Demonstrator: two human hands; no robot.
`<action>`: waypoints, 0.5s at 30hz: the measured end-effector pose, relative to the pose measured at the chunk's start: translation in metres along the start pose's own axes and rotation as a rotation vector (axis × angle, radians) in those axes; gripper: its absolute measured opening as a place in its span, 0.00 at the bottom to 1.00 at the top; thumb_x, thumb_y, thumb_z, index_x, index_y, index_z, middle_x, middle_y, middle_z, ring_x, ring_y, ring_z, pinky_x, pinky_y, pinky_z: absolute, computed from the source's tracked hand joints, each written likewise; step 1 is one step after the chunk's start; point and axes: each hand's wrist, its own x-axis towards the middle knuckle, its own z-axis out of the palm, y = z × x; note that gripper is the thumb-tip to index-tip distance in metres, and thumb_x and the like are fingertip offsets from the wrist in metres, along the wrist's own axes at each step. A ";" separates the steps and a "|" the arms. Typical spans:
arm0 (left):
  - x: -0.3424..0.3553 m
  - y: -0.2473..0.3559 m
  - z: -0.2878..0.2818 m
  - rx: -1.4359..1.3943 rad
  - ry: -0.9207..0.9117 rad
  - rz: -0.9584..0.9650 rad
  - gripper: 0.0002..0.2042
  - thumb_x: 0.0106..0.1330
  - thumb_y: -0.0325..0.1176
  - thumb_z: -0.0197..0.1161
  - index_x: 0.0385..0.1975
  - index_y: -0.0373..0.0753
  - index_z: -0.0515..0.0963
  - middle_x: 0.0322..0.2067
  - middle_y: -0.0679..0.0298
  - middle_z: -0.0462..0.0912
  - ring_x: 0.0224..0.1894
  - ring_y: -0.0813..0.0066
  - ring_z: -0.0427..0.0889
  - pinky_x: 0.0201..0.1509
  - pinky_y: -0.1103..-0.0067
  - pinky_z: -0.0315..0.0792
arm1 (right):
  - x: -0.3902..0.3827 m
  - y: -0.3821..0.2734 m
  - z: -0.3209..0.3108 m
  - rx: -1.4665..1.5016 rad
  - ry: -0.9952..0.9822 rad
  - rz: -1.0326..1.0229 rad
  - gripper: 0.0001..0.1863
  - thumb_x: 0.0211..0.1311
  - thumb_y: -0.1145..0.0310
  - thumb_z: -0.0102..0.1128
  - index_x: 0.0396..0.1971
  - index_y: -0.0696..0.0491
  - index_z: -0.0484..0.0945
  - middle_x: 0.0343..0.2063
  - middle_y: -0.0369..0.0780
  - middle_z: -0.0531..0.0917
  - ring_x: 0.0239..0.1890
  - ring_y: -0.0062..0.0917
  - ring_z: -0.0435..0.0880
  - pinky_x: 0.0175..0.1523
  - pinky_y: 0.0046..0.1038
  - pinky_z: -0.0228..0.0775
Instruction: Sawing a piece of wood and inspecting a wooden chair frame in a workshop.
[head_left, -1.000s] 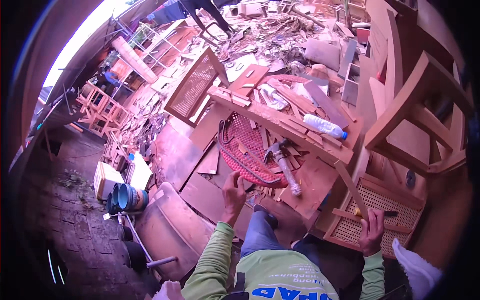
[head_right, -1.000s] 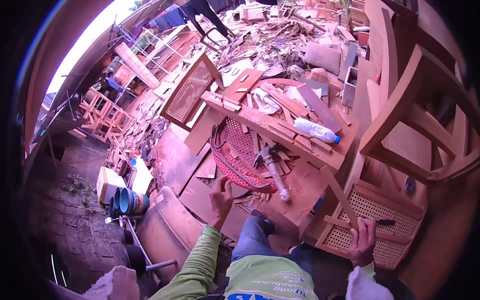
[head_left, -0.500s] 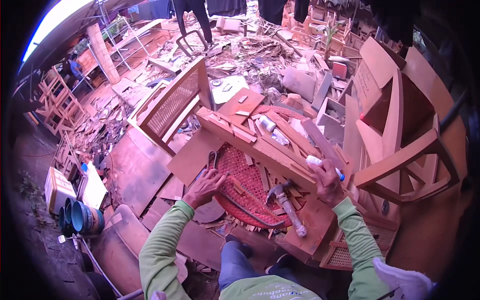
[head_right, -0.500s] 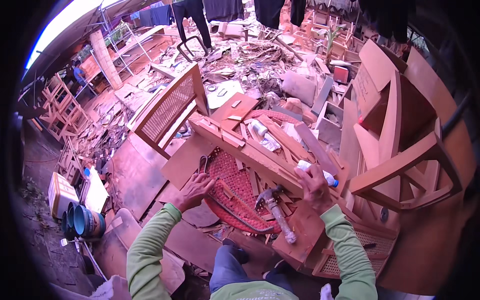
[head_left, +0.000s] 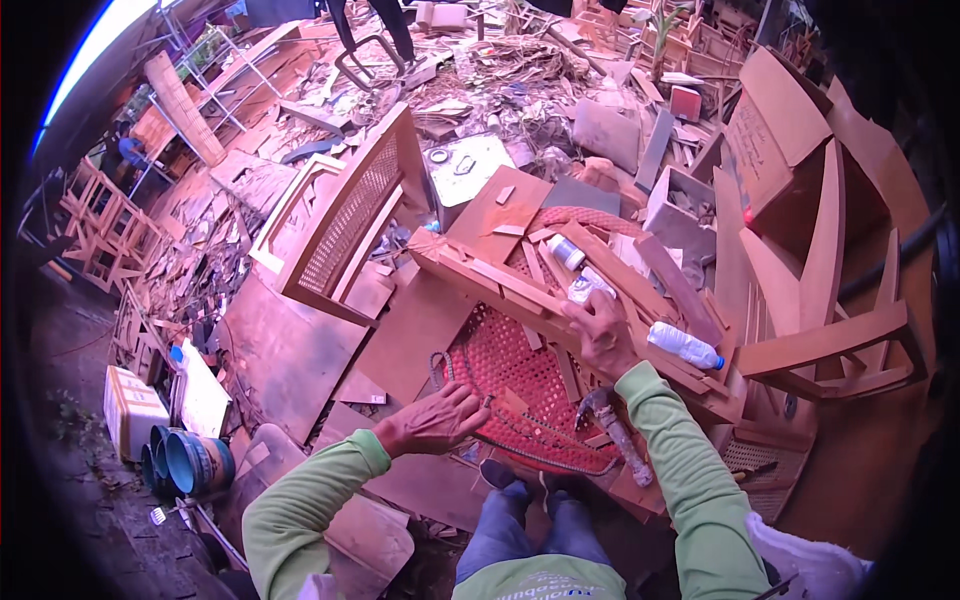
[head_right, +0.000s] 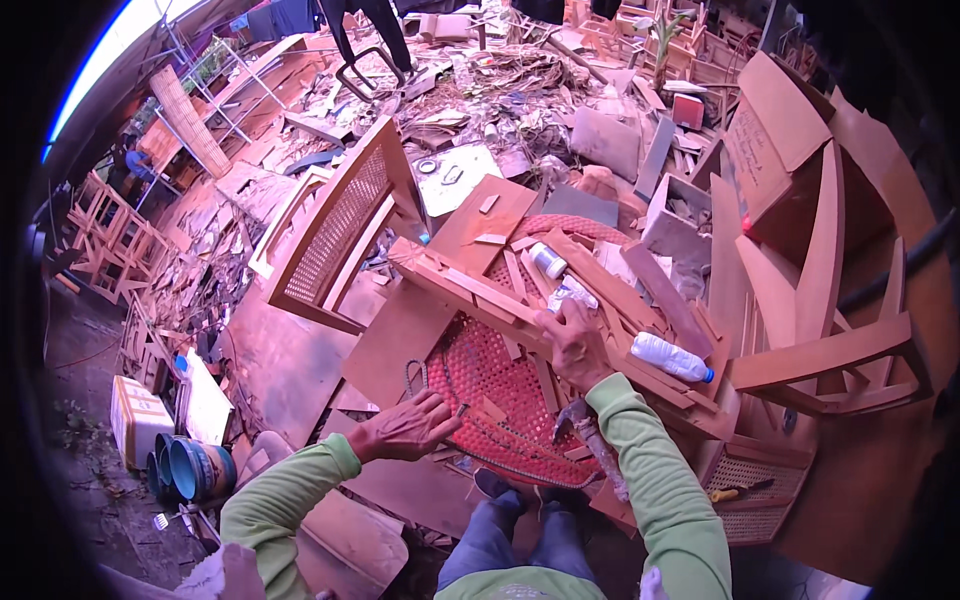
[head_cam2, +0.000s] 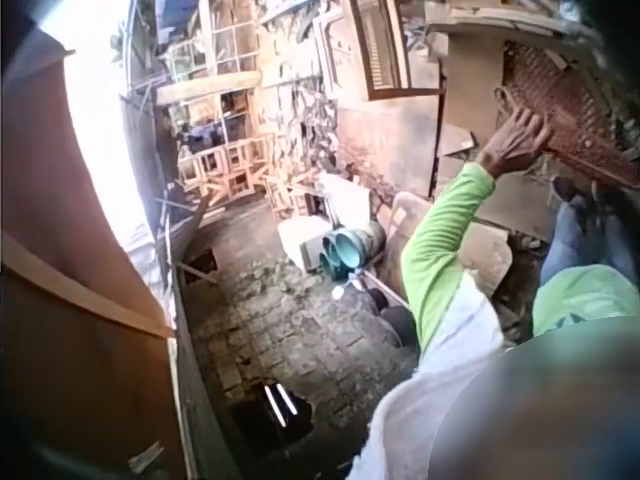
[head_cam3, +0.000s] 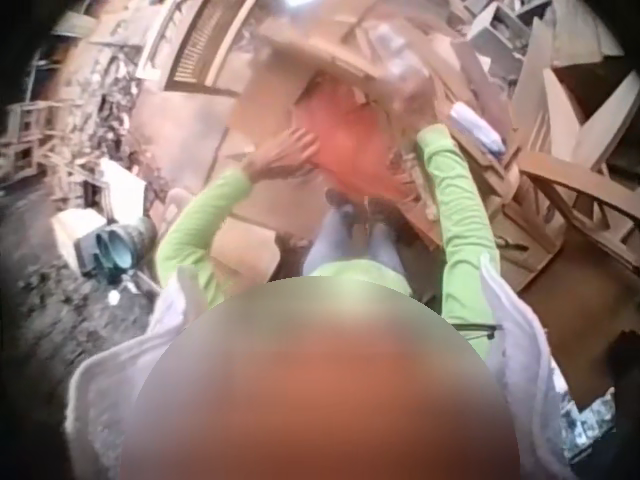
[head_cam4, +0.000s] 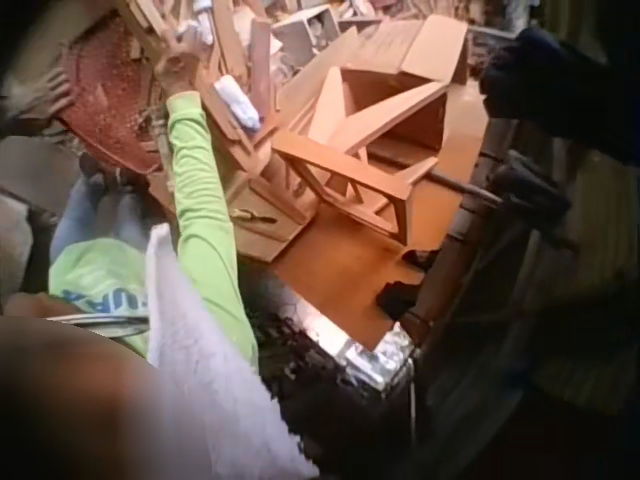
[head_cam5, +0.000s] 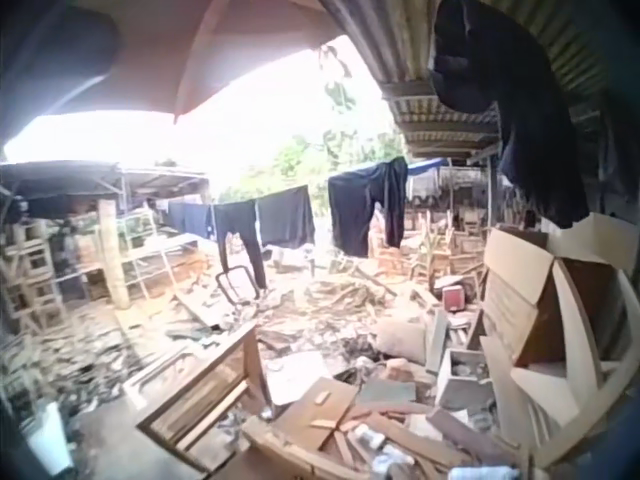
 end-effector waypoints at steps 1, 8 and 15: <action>-0.004 0.005 -0.014 0.014 -0.001 0.008 0.17 0.68 0.32 0.56 0.55 0.32 0.73 0.39 0.57 0.75 0.46 0.57 0.77 0.59 0.61 0.70 | 0.002 -0.002 -0.002 0.021 0.009 0.008 0.19 0.59 0.79 0.68 0.52 0.54 0.85 0.35 0.45 0.75 0.42 0.43 0.78 0.46 0.43 0.72; -0.065 0.082 -0.075 -0.192 0.229 -0.425 0.27 0.61 0.20 0.62 0.64 0.33 0.73 0.40 0.55 0.76 0.41 0.54 0.77 0.48 0.64 0.74 | -0.002 0.015 0.003 0.043 -0.002 0.008 0.20 0.58 0.76 0.68 0.52 0.54 0.84 0.38 0.45 0.74 0.43 0.42 0.78 0.48 0.43 0.73; -0.043 0.173 -0.105 -0.421 0.904 -0.996 0.19 0.75 0.18 0.52 0.64 0.30 0.72 0.35 0.58 0.76 0.35 0.70 0.77 0.38 0.74 0.73 | 0.007 0.013 0.002 0.189 -0.066 0.030 0.23 0.61 0.75 0.68 0.58 0.53 0.82 0.39 0.45 0.75 0.45 0.42 0.79 0.51 0.42 0.74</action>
